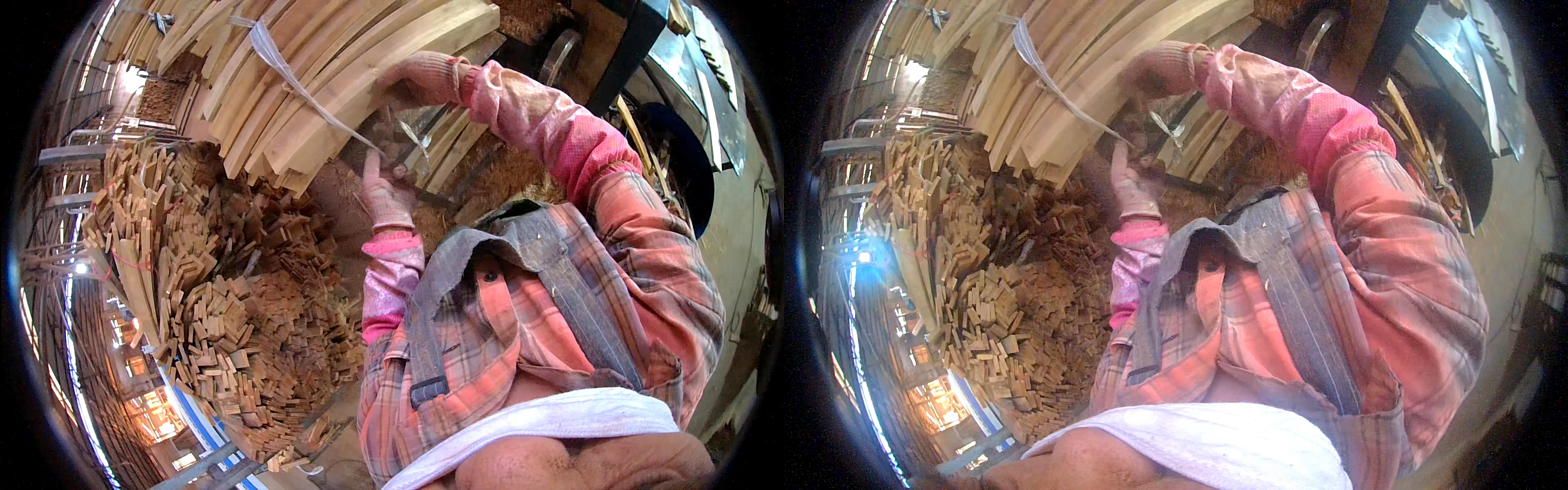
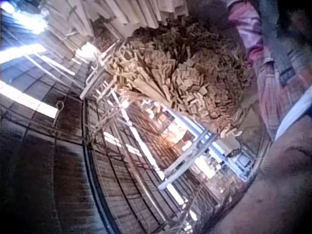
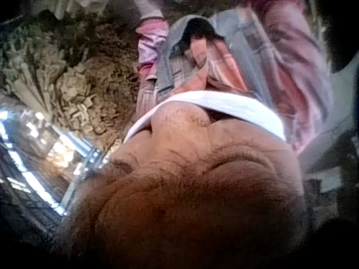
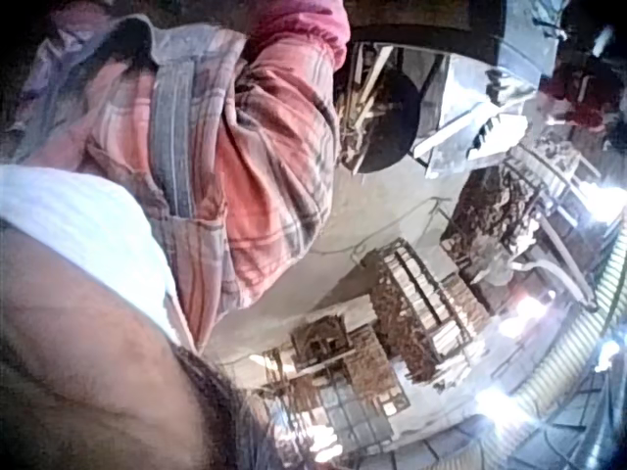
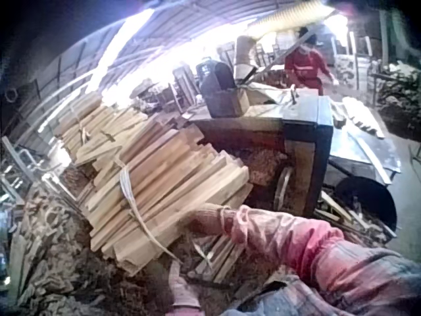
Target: The person unties a bundle of wooden planks and places them on a workbench. They then use a handheld air nozzle to blow dust off the planks and the work surface. The person proceeds to pick up individual planks and push them through a machine, likely a planer or saw, to process the wood.
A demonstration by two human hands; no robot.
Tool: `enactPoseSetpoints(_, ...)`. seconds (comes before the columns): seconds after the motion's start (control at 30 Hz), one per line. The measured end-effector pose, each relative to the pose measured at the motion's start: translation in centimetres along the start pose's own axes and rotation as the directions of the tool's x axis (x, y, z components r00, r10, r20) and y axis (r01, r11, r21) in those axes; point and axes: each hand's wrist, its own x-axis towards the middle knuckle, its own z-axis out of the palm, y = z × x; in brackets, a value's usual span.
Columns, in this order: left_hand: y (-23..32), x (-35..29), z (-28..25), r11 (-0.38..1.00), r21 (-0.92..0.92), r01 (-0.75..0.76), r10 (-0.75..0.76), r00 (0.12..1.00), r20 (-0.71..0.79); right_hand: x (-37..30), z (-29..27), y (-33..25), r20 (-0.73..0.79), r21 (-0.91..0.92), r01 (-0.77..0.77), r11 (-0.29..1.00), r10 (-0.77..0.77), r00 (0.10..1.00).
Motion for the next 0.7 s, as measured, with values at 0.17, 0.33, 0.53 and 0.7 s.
enactPoseSetpoints(0.17, -0.1, 0.6, 1.1, 0.955, 0.281, -0.090, 0.119, 0.989, -0.086, 1.1, 0.8, -1.6, 0.163, 0.680, -0.439, 0.587, 0.462, 0.872)
enactPoseSetpoints(0.33, -1.1, 4.2, 4.1, 0.937, 0.350, -0.009, 0.067, 0.986, -0.152, 1.5, -1.6, 1.6, 0.243, 0.559, -0.328, 0.761, 0.228, 0.943)
enactPoseSetpoints(0.53, -0.2, -1.4, 4.2, 0.692, 0.684, -0.233, 0.201, 0.971, 0.127, 0.6, 0.8, -2.5, 0.163, 0.619, -0.500, 0.605, 0.524, 0.836)
enactPoseSetpoints(0.7, 0.9, -0.3, 1.1, 0.854, 0.502, -0.134, 0.136, 0.990, 0.033, 0.0, -0.4, -0.6, 0.076, 0.223, -0.164, 0.961, 0.150, 0.986)
